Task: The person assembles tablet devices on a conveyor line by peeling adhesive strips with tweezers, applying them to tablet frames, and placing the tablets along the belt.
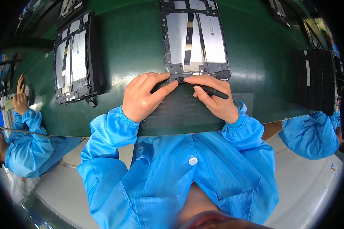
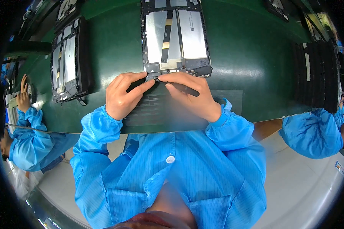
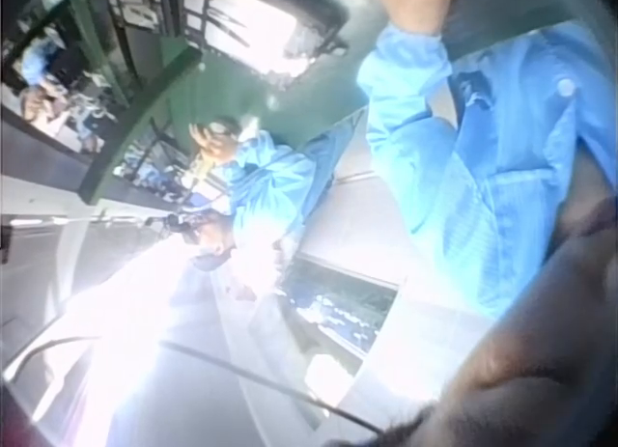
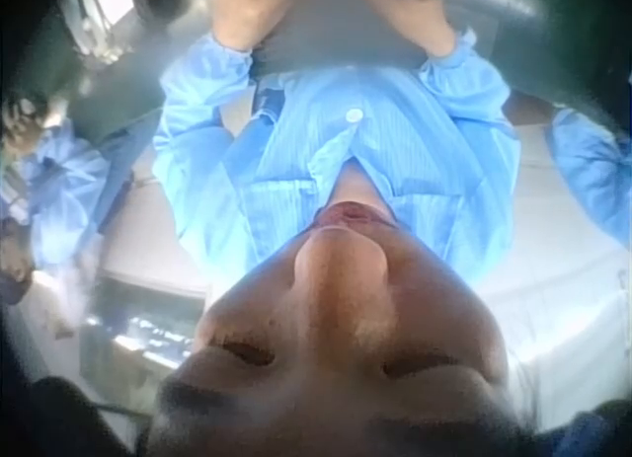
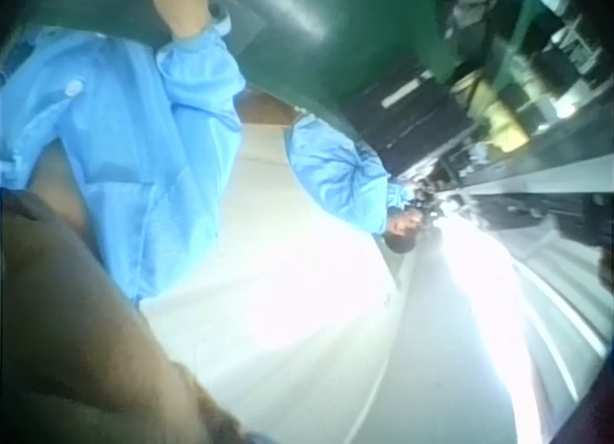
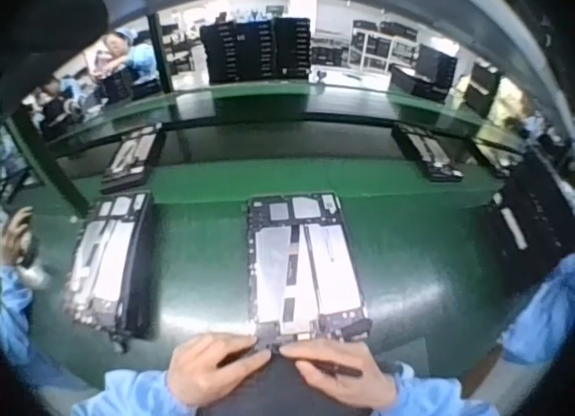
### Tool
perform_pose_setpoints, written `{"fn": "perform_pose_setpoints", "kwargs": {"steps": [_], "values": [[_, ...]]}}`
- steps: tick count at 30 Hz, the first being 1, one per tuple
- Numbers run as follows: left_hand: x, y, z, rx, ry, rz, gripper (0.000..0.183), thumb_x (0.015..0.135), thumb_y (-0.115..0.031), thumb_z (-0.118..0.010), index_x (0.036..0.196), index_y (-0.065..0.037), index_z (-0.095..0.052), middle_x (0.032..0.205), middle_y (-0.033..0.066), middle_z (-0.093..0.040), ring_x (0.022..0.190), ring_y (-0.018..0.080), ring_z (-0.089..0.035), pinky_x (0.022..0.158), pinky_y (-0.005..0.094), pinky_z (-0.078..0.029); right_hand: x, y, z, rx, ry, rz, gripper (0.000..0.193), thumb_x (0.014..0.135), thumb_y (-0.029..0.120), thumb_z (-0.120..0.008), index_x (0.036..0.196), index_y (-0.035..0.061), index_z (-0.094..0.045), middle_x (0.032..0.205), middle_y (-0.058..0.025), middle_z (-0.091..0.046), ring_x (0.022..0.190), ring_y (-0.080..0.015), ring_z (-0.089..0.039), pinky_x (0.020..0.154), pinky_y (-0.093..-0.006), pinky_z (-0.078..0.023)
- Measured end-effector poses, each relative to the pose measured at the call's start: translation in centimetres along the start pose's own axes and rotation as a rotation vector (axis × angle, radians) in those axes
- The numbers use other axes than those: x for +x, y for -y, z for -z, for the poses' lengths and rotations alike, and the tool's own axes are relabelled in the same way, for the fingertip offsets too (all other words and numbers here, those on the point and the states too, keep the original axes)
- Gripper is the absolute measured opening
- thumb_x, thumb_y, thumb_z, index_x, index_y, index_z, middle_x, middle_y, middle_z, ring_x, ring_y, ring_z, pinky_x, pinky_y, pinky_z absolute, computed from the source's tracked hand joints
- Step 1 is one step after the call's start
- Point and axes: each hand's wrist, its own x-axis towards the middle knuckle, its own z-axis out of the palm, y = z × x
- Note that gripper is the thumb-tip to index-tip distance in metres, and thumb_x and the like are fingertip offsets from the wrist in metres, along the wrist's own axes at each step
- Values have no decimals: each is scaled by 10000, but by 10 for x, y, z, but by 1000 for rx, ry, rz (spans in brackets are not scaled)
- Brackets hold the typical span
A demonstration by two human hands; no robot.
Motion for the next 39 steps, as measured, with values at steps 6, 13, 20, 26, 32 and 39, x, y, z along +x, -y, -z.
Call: {"fn": "perform_pose_setpoints", "kwargs": {"steps": [6, 13, 20, 26, 32, 39], "values": [[0, 1, -2, -11, -4, -2, 480, 629, 14, -732, 1074, -165, -749, 1097, 64, -676, 916, 263, -659, 745, 356, -558, 3, 6, 5, 10, 60, -46, 228, 980, 62, -566, 1176, 0, -664, 1060, -126, -706, 780, -151, -685, 670, -268, -550], [-3, 4, 11, -16, -86, -142, 450, 625, -120, -726, 1075, -123, -729, 1021, 22, -676, 879, 216, -656, 698, 334, -523, -20, 13, 22, 300, 56, -403, 230, 987, 95, -576, 1176, -1, -665, 1037, -94, -697, 802, -132, -666, 613, -242, -529], [-35, -34, -4, -99, 232, -324, 386, 738, -132, -684, 1120, -172, -715, 1187, 36, -652, 1033, 178, -629, 824, 310, -490, -42, 9, 19, 123, 125, -299, 118, 943, 30, -615, 1010, -58, -655, 938, -103, -653, 721, -132, -656, 592, -231, -532], [-39, -37, -6, -29, 300, -317, 395, 796, -157, -632, 1181, -222, -689, 1300, 25, -614, 1139, 177, -592, 891, 313, -470, -42, 11, 11, 37, 79, -349, 146, 871, 50, -735, 916, -33, -625, 846, -84, -629, 595, -104, -602, 498, -242, -457], [-37, -37, -6, -22, 304, -315, 398, 792, -162, -633, 1181, -224, -688, 1304, 24, -610, 1137, 178, -592, 888, 317, -468, -36, 15, 6, -3, 96, -338, 164, 853, 69, -761, 888, -12, -622, 757, -49, -618, 514, -63, -491, 455, -241, -341], [-35, -36, -5, -31, 312, -319, 410, 783, -164, -628, 1182, -237, -688, 1288, 34, -613, 1137, 170, -590, 886, 311, -461, -36, 5, 14, 315, 65, -491, 167, 930, 119, -688, 982, 26, -560, 790, -75, -682, 689, -126, -674, 553, -246, -515]]}}
